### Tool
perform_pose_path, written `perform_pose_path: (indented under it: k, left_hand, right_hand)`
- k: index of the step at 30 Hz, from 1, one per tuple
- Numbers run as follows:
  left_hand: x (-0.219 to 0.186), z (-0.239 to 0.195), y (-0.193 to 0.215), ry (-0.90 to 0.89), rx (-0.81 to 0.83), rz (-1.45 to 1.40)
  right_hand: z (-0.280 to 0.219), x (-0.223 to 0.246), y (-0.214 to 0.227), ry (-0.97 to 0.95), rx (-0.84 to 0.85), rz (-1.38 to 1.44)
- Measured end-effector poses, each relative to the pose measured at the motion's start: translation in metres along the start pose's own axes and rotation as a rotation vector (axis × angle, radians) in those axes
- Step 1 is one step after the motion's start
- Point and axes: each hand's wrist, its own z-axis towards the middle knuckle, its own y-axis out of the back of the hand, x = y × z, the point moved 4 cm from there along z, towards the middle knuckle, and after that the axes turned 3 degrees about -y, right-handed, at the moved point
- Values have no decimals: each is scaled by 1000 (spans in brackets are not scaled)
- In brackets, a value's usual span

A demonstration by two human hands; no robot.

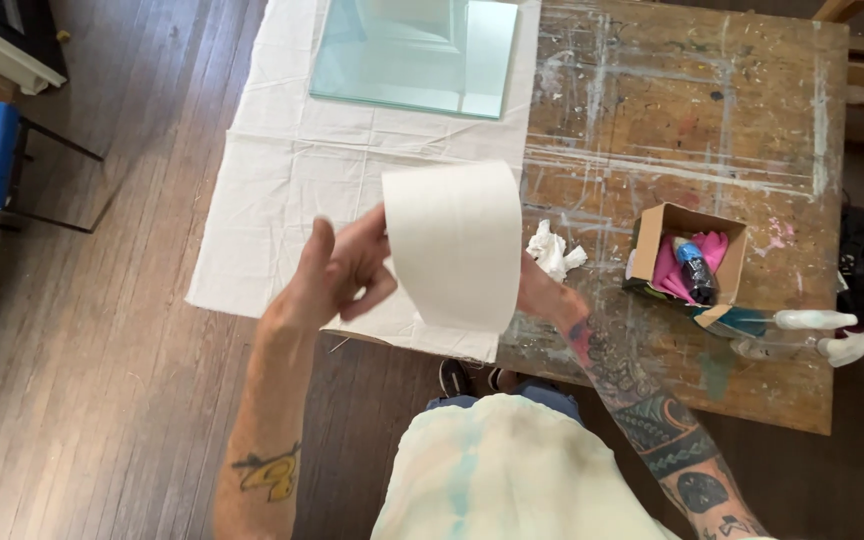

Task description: Cleaning a glass pane using paper towels

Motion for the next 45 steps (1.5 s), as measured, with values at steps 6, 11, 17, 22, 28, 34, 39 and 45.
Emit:
perform_pose_path:
  k: [6, 11, 17, 22, 28, 34, 39, 45]
  left_hand:
    - [3, 24, 28, 58, -129, 97]
    - [29, 23, 53, 89, -230, 62]
    - [79, 8, 63, 150, -319, 16]
    - [127, -25, 55, 265, -316, 57]
    - [213, -95, 51, 577, -111, 259]
    - [112, -79, -19, 429, 130, 117]
    - [93, -52, -9, 95, 41, -22]
    - [21, 18, -1, -35, 23, 12]
  right_hand:
    - [-37, 31, -108, 31, 339, -183]
    - [-52, 17, -58, 1, 397, -306]
    - [-62, 89, -163, 77, 167, -440]
    - [-56, 127, -199, 269, -293, -192]
    - [-29, 160, -133, 253, -519, -116]
    - [-20, 128, -104, 116, -367, -31]
    - [-32, 93, -96, 77, -241, -348]
    - [-34, 28, -58, -3, 41, -134]
